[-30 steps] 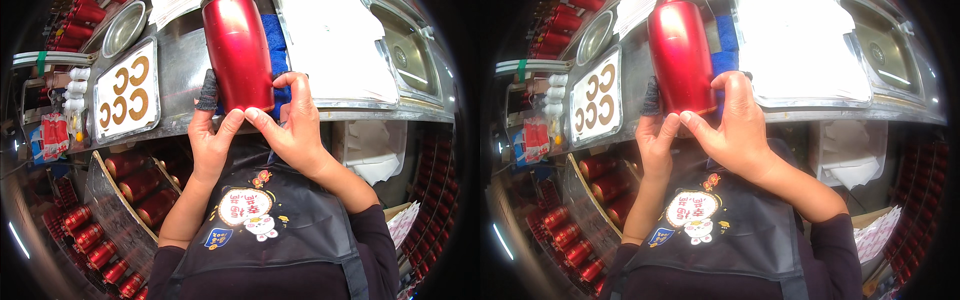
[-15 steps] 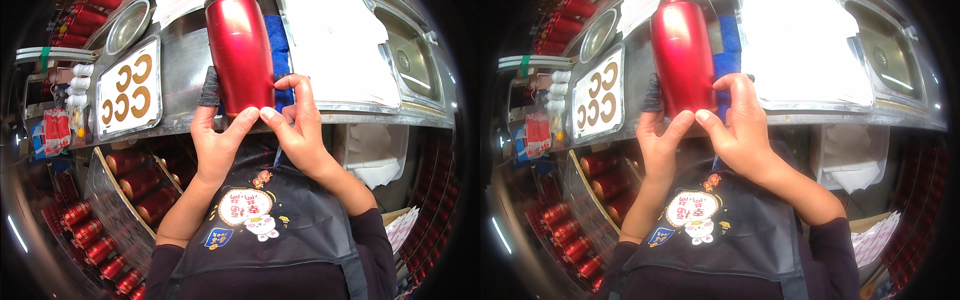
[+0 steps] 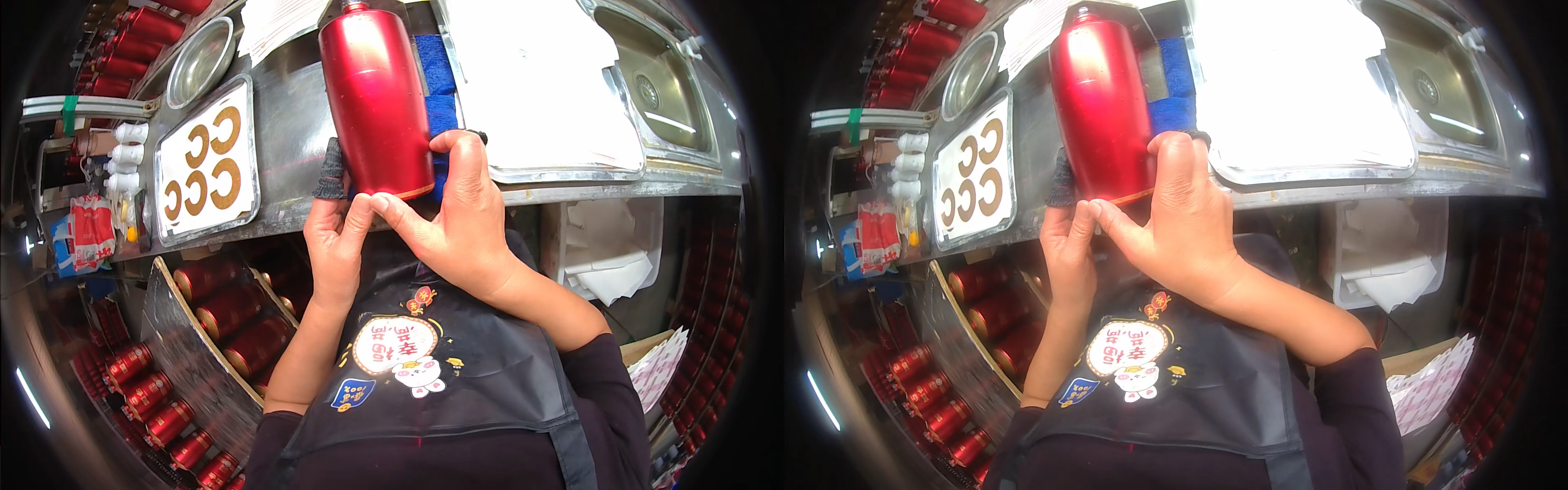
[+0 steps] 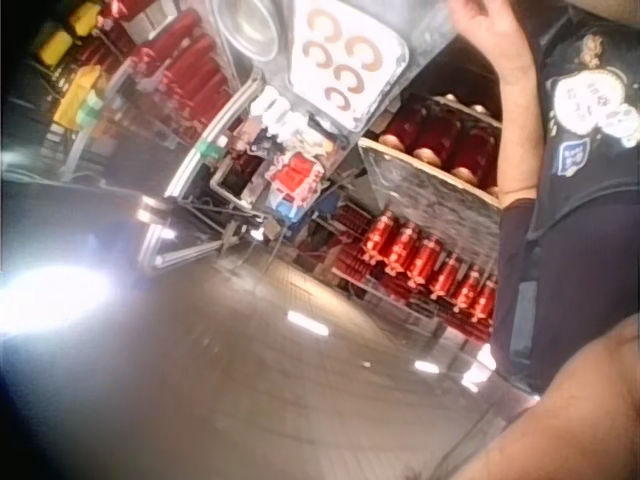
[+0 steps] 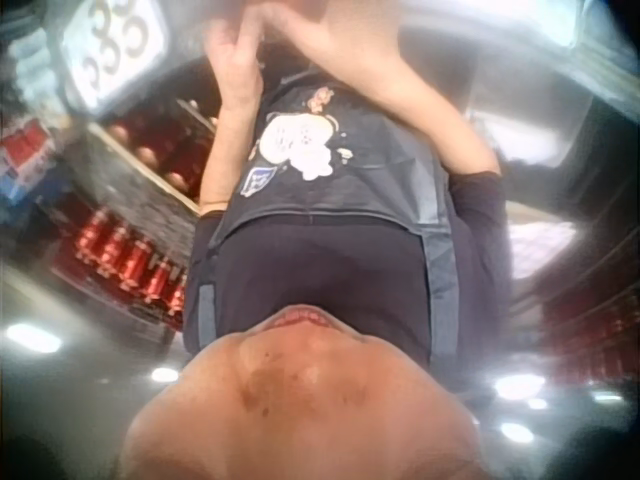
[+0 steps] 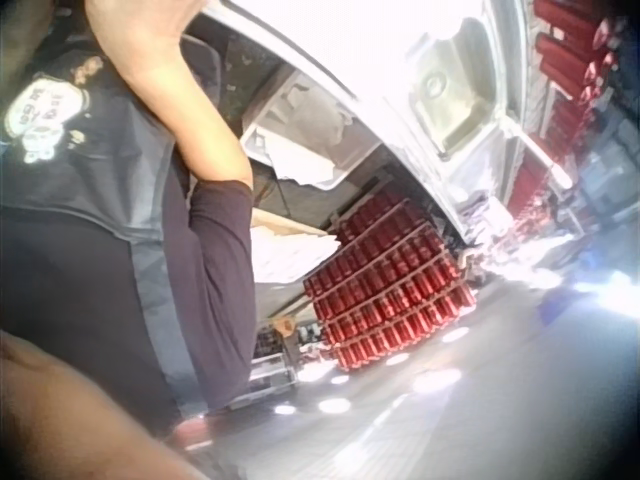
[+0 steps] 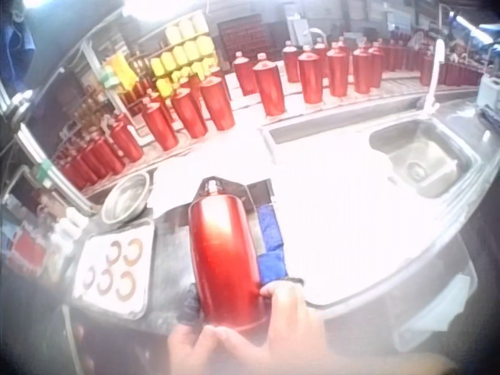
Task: The person applies gold circular labels to the necks of red cylindrical bottles. They pick up each label, align it around the bottle neck, and smooth it down with their fingers. Finished bottles are placed on a nearby tray.
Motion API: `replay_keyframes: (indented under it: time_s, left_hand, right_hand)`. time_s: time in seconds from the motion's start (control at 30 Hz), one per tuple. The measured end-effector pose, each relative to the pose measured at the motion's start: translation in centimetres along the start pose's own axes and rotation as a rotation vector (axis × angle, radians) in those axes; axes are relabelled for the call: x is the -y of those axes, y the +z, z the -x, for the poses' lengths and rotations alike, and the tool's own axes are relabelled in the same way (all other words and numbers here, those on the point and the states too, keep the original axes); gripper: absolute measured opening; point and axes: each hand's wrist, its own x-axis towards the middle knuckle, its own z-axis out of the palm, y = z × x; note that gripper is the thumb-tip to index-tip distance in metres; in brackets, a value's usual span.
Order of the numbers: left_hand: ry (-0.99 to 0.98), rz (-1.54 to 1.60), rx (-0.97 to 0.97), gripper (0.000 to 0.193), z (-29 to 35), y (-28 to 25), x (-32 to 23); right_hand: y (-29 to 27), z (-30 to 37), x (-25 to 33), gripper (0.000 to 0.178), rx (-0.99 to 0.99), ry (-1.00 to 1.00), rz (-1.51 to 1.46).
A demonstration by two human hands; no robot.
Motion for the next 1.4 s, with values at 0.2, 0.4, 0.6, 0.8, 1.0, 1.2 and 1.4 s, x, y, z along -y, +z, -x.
replay_keyframes:
  time_s: [0.2,0.4,0.6,0.8,1.0,1.2,1.4]
  left_hand:
    - [0.019,-0.031,-0.055,0.04,0.2,0.8,-0.3]
    - [0.005,-0.103,-0.084,0.041,0.2,1.3,-0.9]
    - [-0.009,-0.14,-0.095,0.04,0.3,1.5,-1.0]
    - [0.014,-0.155,-0.101,0.042,0.2,1.6,-1.0]
    - [-0.016,-0.104,-0.131,0.045,0.1,1.5,-1.2]
    - [-0.016,-0.169,-0.122,0.046,0.1,1.5,-1.1]
    - [0.009,-0.16,-0.109,0.054,0.3,0.9,-0.6]
  right_hand:
    - [-0.3,-0.1,-0.6,0.063,-0.021,-0.039,-0.083]
    - [-0.4,0.0,-0.9,0.052,0.014,0.012,-0.196]
    - [-0.6,0.0,-1.3,0.044,0.04,0.001,-0.251]
    - [-1.7,-0.3,-1.7,0.033,0.115,0.133,-0.44]
    - [-1.5,-0.3,-1.6,0.034,0.058,0.072,-0.443]
    - [-0.8,-0.2,-1.6,0.035,0.016,0.017,-0.348]
    - [-1.8,0.6,-2.0,0.029,0.048,0.126,-0.537]
